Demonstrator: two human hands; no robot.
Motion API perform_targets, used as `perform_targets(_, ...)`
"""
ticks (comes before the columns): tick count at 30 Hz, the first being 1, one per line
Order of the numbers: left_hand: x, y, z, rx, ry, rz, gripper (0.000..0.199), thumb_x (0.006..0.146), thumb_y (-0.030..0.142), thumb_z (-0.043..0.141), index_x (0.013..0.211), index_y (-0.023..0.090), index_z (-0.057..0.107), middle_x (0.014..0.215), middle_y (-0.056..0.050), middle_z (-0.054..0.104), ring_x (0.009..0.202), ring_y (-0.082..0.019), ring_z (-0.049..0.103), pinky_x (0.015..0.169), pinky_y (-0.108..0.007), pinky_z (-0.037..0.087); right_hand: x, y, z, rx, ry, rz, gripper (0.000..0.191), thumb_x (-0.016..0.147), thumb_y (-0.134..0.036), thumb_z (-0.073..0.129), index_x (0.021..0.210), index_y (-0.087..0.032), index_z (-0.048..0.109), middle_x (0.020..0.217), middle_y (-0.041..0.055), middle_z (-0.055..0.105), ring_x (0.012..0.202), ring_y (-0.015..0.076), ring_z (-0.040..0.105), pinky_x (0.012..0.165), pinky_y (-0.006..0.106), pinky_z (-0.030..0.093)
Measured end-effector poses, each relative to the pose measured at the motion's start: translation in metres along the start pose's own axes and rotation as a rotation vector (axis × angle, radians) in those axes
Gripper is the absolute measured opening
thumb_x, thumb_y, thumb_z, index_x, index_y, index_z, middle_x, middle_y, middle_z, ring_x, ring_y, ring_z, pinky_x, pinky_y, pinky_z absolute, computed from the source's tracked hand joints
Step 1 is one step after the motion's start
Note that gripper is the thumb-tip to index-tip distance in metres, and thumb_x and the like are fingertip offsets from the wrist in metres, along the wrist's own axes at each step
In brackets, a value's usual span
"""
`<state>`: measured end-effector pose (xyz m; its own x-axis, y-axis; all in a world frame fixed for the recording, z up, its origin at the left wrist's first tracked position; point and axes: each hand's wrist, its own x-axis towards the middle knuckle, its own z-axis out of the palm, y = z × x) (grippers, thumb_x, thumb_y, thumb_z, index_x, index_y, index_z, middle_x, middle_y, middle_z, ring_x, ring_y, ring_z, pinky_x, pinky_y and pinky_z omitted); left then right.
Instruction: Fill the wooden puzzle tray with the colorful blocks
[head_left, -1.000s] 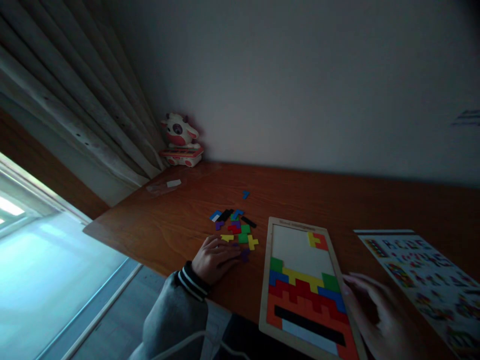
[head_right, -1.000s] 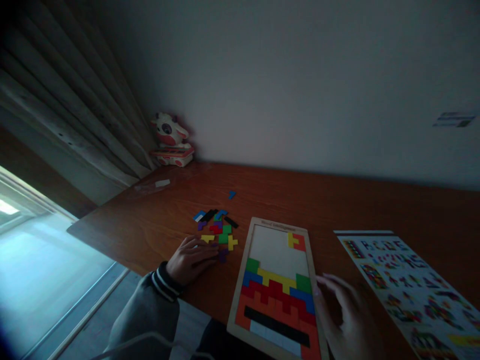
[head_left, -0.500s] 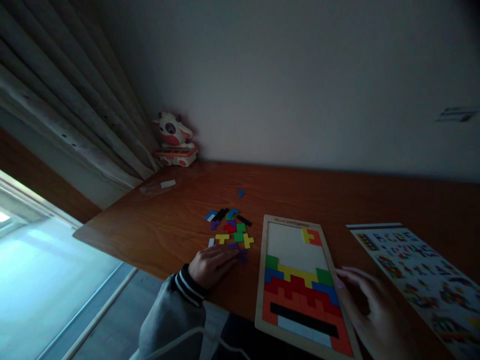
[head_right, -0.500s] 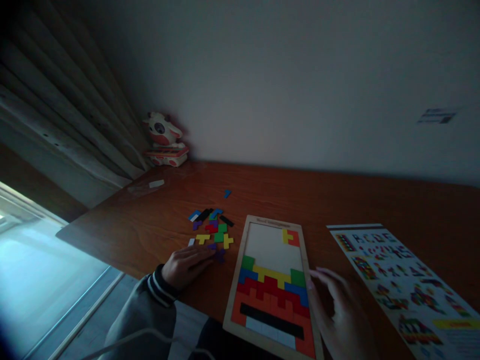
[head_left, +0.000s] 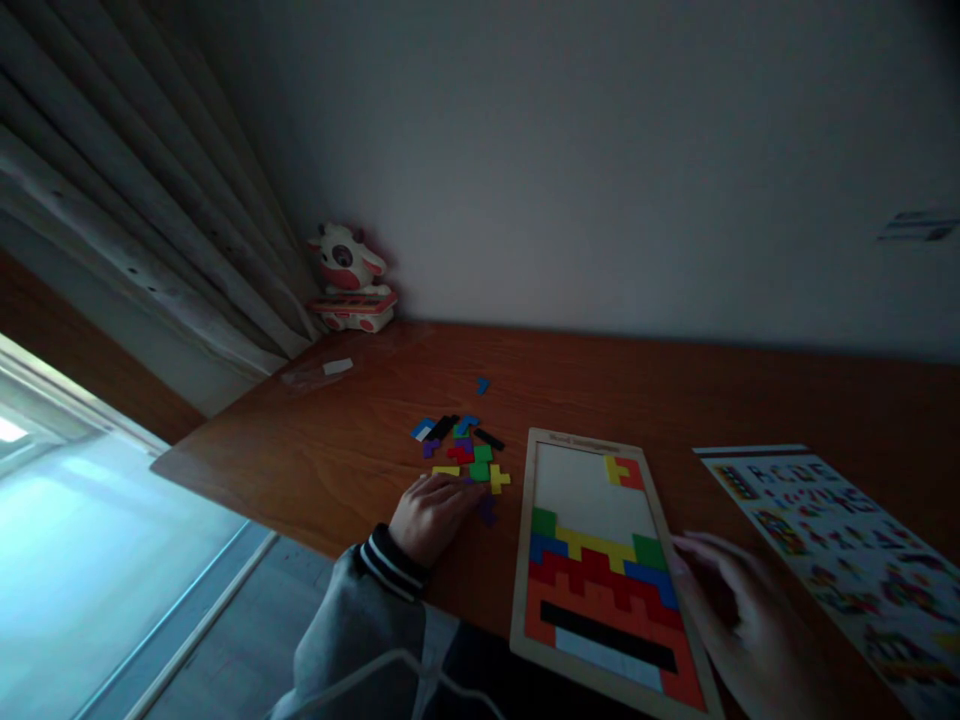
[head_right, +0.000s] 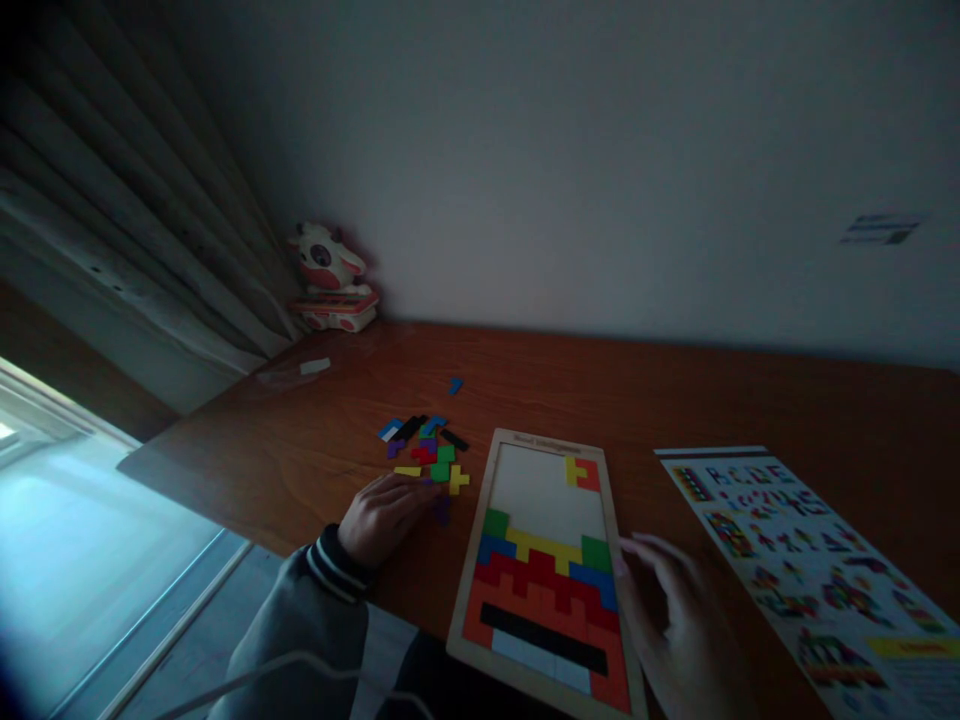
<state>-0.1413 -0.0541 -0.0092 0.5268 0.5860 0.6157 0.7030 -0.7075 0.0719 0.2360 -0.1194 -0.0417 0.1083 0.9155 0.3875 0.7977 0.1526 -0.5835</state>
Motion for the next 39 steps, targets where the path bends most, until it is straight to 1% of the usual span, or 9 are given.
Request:
perform_targets(4, 0.001, 0.002, 0.001, 0.014, 0.02, -0.07, 0.023, 0.097, 0.032, 0.059, 0.113, 0.021, 0.069, 0.106, -0.005, 0.076, 0.091, -0.02, 0.07, 0.081, -0.034, 0.057, 0.001, -0.004, -0.001, 0.014, 0.012, -0.016, 0.037, 0.092, -0.054, 0.05, 0.109, -0.024, 0.063, 0.113, 0.0087, 0.066, 0.104, 0.0269, 0.064, 0.089, 0.043, 0.052)
perform_targets(6, 0.0, 0.001, 0.002, 0.044, 0.023, -0.126, 0.025, 0.095, 0.039, 0.061, 0.109, 0.021, 0.071, 0.104, -0.006, 0.076, 0.09, -0.022, 0.07, 0.08, -0.036, 0.057, 0.001, -0.005, -0.001, 0.022, 0.014, -0.015, 0.037, 0.092, -0.053, 0.05, 0.109, -0.023, 0.063, 0.112, 0.0091, 0.066, 0.103, 0.0268, 0.064, 0.088, 0.043, 0.053)
perform_targets(8, -0.001, 0.001, 0.002, 0.049, -0.003, -0.168, 0.027, 0.094, 0.042, 0.061, 0.106, 0.021, 0.072, 0.101, -0.006, 0.076, 0.089, -0.022, 0.07, 0.078, -0.037, 0.056, 0.002, -0.006, -0.001, 0.024, 0.02, -0.015, 0.036, 0.092, -0.053, 0.05, 0.108, -0.023, 0.063, 0.111, 0.0096, 0.067, 0.102, 0.0268, 0.064, 0.087, 0.043, 0.053)
perform_targets(14, -0.003, 0.0, 0.003, 0.011, -0.035, -0.214, 0.023, 0.094, 0.038, 0.062, 0.107, 0.021, 0.072, 0.099, -0.005, 0.076, 0.089, -0.021, 0.07, 0.08, -0.036, 0.055, 0.002, -0.004, 0.0, 0.009, 0.006, -0.013, 0.037, 0.091, -0.052, 0.051, 0.11, -0.023, 0.063, 0.114, 0.01, 0.066, 0.105, 0.0282, 0.063, 0.09, 0.045, 0.052)
perform_targets(22, -0.006, 0.0, 0.005, 0.043, 0.003, -0.26, 0.016, 0.094, 0.033, 0.062, 0.099, 0.024, 0.074, 0.101, -0.004, 0.075, 0.089, -0.021, 0.069, 0.081, -0.038, 0.053, 0.0, -0.003, 0.001, 0.028, -0.007, 0.007, 0.036, 0.092, -0.052, 0.05, 0.109, -0.023, 0.063, 0.114, 0.01, 0.065, 0.106, 0.028, 0.063, 0.092, 0.045, 0.051)
perform_targets(27, -0.006, 0.001, 0.005, 0.04, -0.017, -0.24, 0.019, 0.092, 0.036, 0.064, 0.102, 0.023, 0.074, 0.106, -0.005, 0.075, 0.092, -0.023, 0.068, 0.081, -0.039, 0.053, 0.0, -0.002, 0.002, 0.034, -0.002, 0.02, 0.037, 0.092, -0.054, 0.05, 0.108, -0.023, 0.063, 0.114, 0.0095, 0.065, 0.104, 0.0274, 0.064, 0.09, 0.045, 0.052)
perform_targets(33, -0.001, 0.006, 0.0, 0.028, -0.002, -0.218, 0.018, 0.093, 0.031, 0.062, 0.102, 0.024, 0.075, 0.107, -0.006, 0.074, 0.092, -0.021, 0.067, 0.082, -0.038, 0.053, 0.001, -0.006, -0.001, 0.018, 0.0, 0.007, 0.038, 0.092, -0.054, 0.05, 0.108, -0.023, 0.064, 0.113, 0.0094, 0.066, 0.104, 0.027, 0.064, 0.09, 0.044, 0.052)
perform_targets(35, 0.001, 0.008, -0.003, 0.018, -0.008, -0.181, 0.019, 0.093, 0.033, 0.063, 0.106, 0.025, 0.075, 0.11, -0.006, 0.074, 0.096, -0.023, 0.066, 0.084, -0.039, 0.052, 0.001, -0.007, -0.003, 0.007, -0.006, 0.001, 0.037, 0.092, -0.053, 0.049, 0.108, -0.023, 0.064, 0.114, 0.0096, 0.066, 0.105, 0.0272, 0.064, 0.09, 0.044, 0.052)
perform_targets(39, 0.005, 0.012, -0.006, -0.049, -0.051, -0.043, 0.021, 0.093, 0.034, 0.064, 0.111, 0.027, 0.072, 0.111, -0.003, 0.075, 0.102, -0.023, 0.066, 0.088, -0.04, 0.05, 0.0, -0.008, -0.003, 0.005, -0.01, -0.009, 0.037, 0.093, -0.053, 0.049, 0.108, -0.022, 0.064, 0.114, 0.01, 0.066, 0.106, 0.0277, 0.064, 0.091, 0.044, 0.052)
